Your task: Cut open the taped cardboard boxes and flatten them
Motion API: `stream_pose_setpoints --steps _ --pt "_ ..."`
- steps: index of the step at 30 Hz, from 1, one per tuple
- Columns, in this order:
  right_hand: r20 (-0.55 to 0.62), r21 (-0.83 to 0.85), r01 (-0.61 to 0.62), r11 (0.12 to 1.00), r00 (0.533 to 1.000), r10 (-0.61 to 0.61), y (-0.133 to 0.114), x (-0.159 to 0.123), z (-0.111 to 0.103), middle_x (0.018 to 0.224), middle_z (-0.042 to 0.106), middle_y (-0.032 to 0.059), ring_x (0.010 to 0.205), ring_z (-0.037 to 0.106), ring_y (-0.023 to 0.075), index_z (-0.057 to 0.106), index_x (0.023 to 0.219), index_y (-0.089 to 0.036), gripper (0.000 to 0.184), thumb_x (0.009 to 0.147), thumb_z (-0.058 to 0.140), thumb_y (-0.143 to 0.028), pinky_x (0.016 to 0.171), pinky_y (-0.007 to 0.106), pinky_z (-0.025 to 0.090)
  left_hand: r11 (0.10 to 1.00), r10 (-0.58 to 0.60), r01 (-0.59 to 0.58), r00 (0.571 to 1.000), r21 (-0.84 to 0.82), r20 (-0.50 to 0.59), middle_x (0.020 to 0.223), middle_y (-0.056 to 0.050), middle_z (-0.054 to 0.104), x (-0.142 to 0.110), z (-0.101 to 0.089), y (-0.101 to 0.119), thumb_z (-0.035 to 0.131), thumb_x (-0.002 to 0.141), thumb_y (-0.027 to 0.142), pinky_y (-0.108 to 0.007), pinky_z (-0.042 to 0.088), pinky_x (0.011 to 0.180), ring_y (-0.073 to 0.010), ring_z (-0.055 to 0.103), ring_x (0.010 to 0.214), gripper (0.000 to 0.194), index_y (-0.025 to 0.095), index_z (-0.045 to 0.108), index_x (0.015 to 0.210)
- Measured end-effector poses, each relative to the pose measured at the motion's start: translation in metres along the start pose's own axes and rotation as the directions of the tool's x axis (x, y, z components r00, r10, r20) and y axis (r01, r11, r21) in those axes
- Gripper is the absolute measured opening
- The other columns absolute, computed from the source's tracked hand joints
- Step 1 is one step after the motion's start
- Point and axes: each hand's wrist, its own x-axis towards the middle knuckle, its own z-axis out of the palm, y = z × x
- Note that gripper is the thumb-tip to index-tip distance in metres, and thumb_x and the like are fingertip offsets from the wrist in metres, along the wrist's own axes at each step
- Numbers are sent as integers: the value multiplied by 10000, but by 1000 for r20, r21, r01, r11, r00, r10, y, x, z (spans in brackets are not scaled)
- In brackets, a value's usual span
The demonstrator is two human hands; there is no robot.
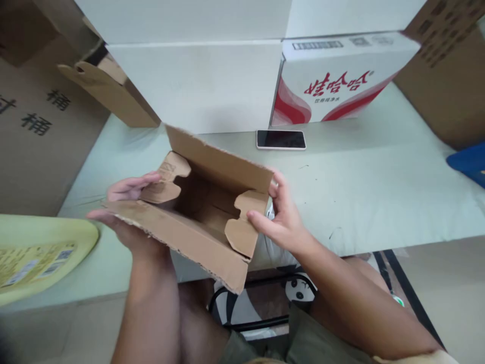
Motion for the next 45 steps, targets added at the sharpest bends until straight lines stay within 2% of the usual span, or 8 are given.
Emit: stream_pose_setpoints --steps 4,8,12,15,24,30,41,45 --pt "120 17 26 1000 992 -28 -1 -3 -5 1492 679 99 1420 635 315 649 1358 -347 329 1042 662 -436 1175 556 541 995 58 -59 998 77 10 1029 -66 767 0 -8 -11 633 896 842 -449 553 1097 -245 750 1054 629 234 682 1049" --pt "152 48 18 999 988 -26 2 -5 -8 1532 646 141 1426 627 367 680 1272 -307 418 1011 622 -629 1140 612 552 958 169 -192 978 213 119 1261 -64 764 0 -19 -19 765 933 608 -437 562 1107 -238 743 1173 465 268 715 1246" --pt "132 82 -23 996 991 12 5 -7 -5 1519 649 124 1427 623 366 682 1219 -314 385 1007 614 -629 1128 617 552 918 199 -261 954 298 223 1417 -85 727 4 -23 -15 733 962 319 -472 515 1207 -267 673 1367 219 262 828 1151" --pt "139 157 -7 988 990 -16 7 -8 -4 1547 629 99 1445 613 354 682 1263 -337 388 1038 548 -623 1156 619 533 899 134 -228 956 373 262 1396 -105 736 6 -23 -9 679 954 211 -490 482 1253 -265 686 1332 210 225 869 1042" --pt "205 163 -16 986 979 -18 17 -18 -3 1547 608 120 1410 642 349 350 1558 -412 711 970 629 -697 1182 637 533 905 158 -224 966 363 204 1348 -98 754 8 -32 -15 661 914 291 -504 456 1268 -285 665 1348 267 213 855 1079" --pt "175 183 29 983 983 -61 16 -17 0 1557 606 101 1434 632 351 395 1552 -433 672 979 668 -653 1209 626 518 906 230 -287 951 311 208 1353 -112 760 4 -34 -24 608 996 417 -476 462 1247 -278 670 1325 404 175 784 1267" --pt "119 156 79 985 988 -98 7 -11 2 1450 674 83 1363 659 328 622 1323 -365 386 1035 581 -619 1133 566 556 918 195 -259 954 300 226 1342 -116 759 2 -29 -24 685 934 384 -483 492 1220 -293 678 1326 388 170 766 1247" --pt "80 170 47 984 995 -61 4 -9 2 1381 696 99 1314 684 318 666 1244 -335 393 1046 554 -655 1099 547 572 924 203 -259 956 283 211 1335 -100 775 3 -30 -27 695 930 348 -486 513 1200 -289 699 1305 363 185 784 1241"
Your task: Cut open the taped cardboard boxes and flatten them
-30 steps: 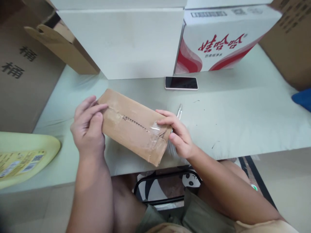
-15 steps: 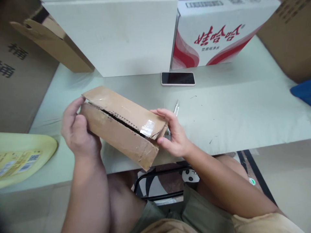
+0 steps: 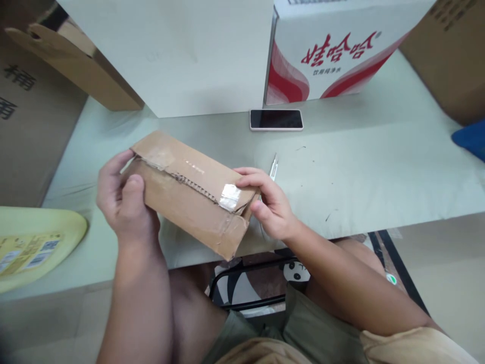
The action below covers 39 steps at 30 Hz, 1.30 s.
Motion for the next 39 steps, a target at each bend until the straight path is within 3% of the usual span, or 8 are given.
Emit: stream_pose_setpoints --steps 5,9,17,24,32,36,39 --pt "4 -2 -13 1000 1000 13 -2 2 0 1361 697 90 1250 694 278 674 1204 -309 249 1039 669 -496 1046 482 575 993 111 -112 994 26 17 1279 -31 787 3 0 -3 673 851 226 -461 521 1159 -235 707 1233 375 269 847 1180" --pt "4 46 -12 999 1000 12 0 0 1 1350 686 76 1243 680 263 673 1219 -318 214 1046 667 -445 1040 454 561 991 120 -119 993 56 1 1277 -35 781 4 0 -3 654 839 212 -486 519 1161 -235 711 1216 378 274 858 1151" --pt "-4 211 -69 975 997 72 4 -8 3 1388 651 51 1270 644 256 653 1328 -363 310 1062 610 -516 1109 451 504 988 116 -123 991 -97 -72 1189 -61 791 2 3 -9 645 901 318 -448 563 1023 -250 740 1117 363 213 801 1212" --pt "-5 233 -91 968 996 94 5 -9 5 1375 646 51 1252 642 252 640 1313 -360 309 1057 615 -532 1067 430 516 983 95 -113 987 -142 -130 1022 -27 805 1 5 -2 759 820 218 -337 528 884 -181 737 950 264 207 827 1075" --pt "-11 219 -101 970 994 106 3 -8 6 1361 637 45 1232 640 243 628 1294 -359 280 1059 619 -511 1047 419 519 978 97 -134 970 -157 -224 968 -15 800 3 6 -1 728 741 154 -349 562 847 -189 759 919 274 194 802 1002" --pt "-15 214 -104 971 994 110 1 -8 7 1346 641 52 1210 650 250 617 1272 -347 282 1053 616 -525 1027 431 531 989 50 -73 985 -132 -167 959 -19 805 4 5 1 749 735 159 -379 556 917 -198 756 949 231 215 836 941" --pt "-40 165 -128 978 990 136 0 -8 8 1332 651 67 1194 654 256 608 1244 -325 306 1044 621 -556 1021 442 537 988 73 -92 986 -125 -153 931 -18 795 4 4 2 729 726 141 -415 549 966 -213 751 968 203 228 837 875"
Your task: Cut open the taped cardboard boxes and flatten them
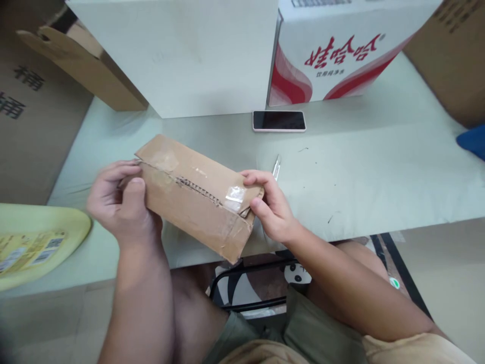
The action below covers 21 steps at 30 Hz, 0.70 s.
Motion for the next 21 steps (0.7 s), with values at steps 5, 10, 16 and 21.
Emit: stream_pose_setpoints --steps 5,10,16,21 --pt "-59 -70 -38 997 998 34 -3 2 3 1296 665 76 1208 655 260 601 1194 -306 389 1035 596 -661 1048 456 532 998 55 -55 998 -31 4 956 -18 788 1 -1 -2 681 692 127 -415 547 955 -219 745 983 261 224 818 891" --pt "-80 -33 -62 997 995 60 -2 4 7 1291 668 72 1187 664 260 585 1155 -308 434 1020 581 -721 1029 457 551 997 74 -74 997 -30 -2 952 -34 732 0 1 -2 625 651 182 -466 538 983 -241 709 987 236 223 766 836" --pt "49 -59 72 996 996 -69 0 2 -1 1365 633 91 1342 616 312 600 1282 -343 419 1006 631 -657 1137 558 511 997 43 -50 993 -58 -109 849 -49 681 5 6 2 575 606 229 -452 513 910 -229 641 882 60 226 618 647" --pt "115 -141 177 974 980 -161 -2 3 -5 1373 629 93 1355 605 314 591 1336 -360 340 1019 672 -453 1129 571 511 996 54 -60 995 -59 -87 878 -38 697 4 4 -1 680 601 177 -413 496 894 -213 649 884 111 213 651 702"
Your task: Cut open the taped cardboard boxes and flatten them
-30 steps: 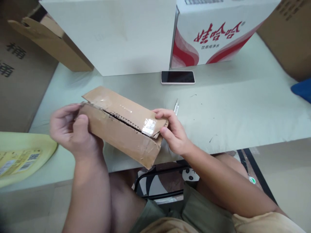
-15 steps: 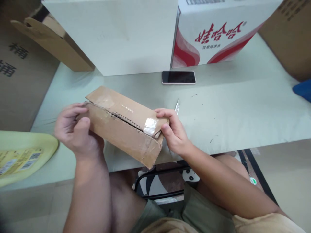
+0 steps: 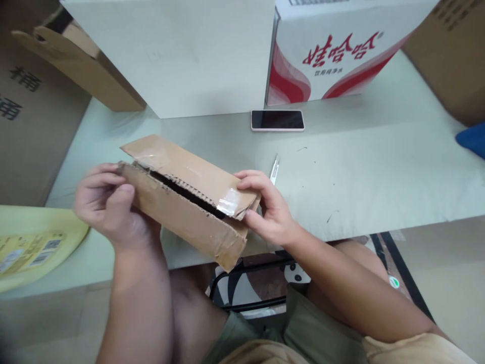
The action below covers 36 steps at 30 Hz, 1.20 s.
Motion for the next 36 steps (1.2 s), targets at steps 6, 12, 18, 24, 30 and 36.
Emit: stream_pose_setpoints --steps 6,12,18,24,30,36 --pt "-20 32 2 999 1000 -1 0 1 2 1348 628 71 1288 619 273 635 1325 -377 284 1051 638 -452 1086 480 510 997 -30 26 998 74 52 923 -47 679 -4 -2 -1 708 665 183 -463 521 973 -237 669 955 114 210 667 768" --pt "-72 52 -102 993 992 106 -2 1 2 1310 656 84 1227 648 295 658 1209 -324 315 1024 625 -577 1051 507 538 994 -7 0 998 106 68 884 -31 675 -3 1 2 726 668 176 -449 533 938 -232 680 921 122 214 688 778" --pt "-96 90 -123 988 987 131 -1 0 5 1292 649 76 1224 638 288 644 1200 -326 298 1007 648 -553 1056 497 525 996 -15 10 998 85 59 920 -45 688 -6 -2 -2 718 683 193 -462 544 977 -242 695 964 164 212 721 847" --pt "-100 84 -160 984 981 168 -1 -2 6 1290 643 86 1219 631 305 610 1191 -310 405 973 638 -651 1062 522 523 967 -102 68 987 244 128 1130 -69 731 -10 -6 -1 706 805 355 -523 548 1073 -298 704 1131 308 264 771 1091" --pt "-90 82 -129 988 987 136 -2 -1 5 1299 634 78 1232 621 290 611 1208 -321 338 998 647 -582 1065 500 510 975 -114 84 984 206 138 1095 -64 710 -9 -6 -1 719 827 343 -544 535 1122 -295 695 1128 194 288 771 1006" --pt "-84 74 -173 982 980 179 -2 1 5 1281 639 83 1172 632 291 597 1172 -309 380 961 673 -616 1011 497 540 966 -158 127 980 227 122 1076 -64 720 -8 -5 0 718 784 326 -538 558 1087 -283 711 1092 230 276 768 1003"
